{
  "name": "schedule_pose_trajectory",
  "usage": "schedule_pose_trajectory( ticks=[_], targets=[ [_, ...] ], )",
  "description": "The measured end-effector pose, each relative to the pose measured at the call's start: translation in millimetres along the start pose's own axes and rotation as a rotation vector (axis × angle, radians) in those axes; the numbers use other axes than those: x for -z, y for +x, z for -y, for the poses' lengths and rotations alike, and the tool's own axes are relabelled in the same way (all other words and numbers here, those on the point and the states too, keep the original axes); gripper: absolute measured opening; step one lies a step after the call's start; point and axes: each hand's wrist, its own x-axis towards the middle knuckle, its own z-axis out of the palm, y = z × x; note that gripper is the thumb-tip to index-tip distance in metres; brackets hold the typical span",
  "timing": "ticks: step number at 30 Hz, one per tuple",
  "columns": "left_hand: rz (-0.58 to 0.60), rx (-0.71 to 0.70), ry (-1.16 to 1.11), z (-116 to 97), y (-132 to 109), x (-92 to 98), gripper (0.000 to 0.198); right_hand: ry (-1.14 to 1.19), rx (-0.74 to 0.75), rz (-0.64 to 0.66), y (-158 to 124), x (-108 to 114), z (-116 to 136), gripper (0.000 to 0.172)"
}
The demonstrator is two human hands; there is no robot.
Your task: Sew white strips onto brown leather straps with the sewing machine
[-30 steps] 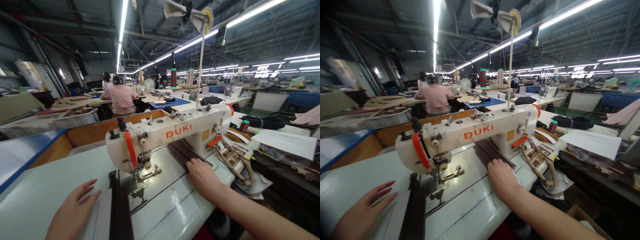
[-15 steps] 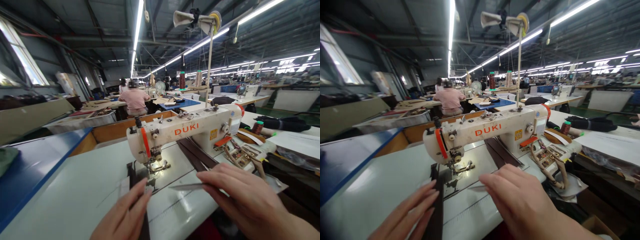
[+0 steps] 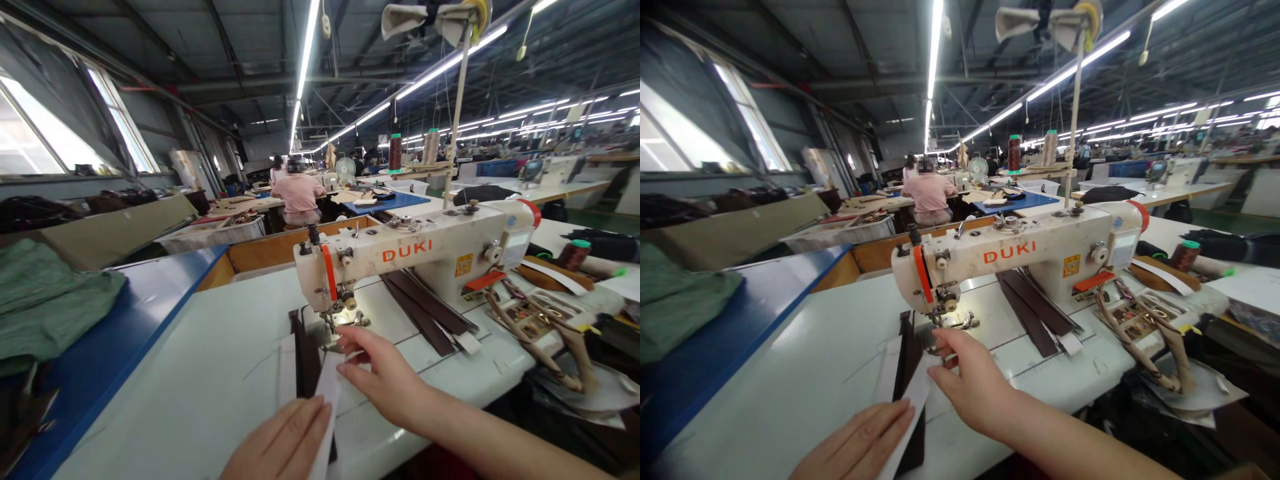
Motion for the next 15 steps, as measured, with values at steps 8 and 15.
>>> schedule_pose_trajectory(
  ticks=[8, 15],
  targets=[
    [0.058, 0.158, 0.112, 37.8, -7.3, -30.0, 0.038, -0.528, 0.421, 0.446, -6.3, -19.2, -18.4, 0.047],
    [0.111, 0.3, 0.018, 23.9, -9.4, -60.5, 0.045, -0.753, 0.544, 0.464, -6.7, -34.7, -33.2, 0.046]
  ],
)
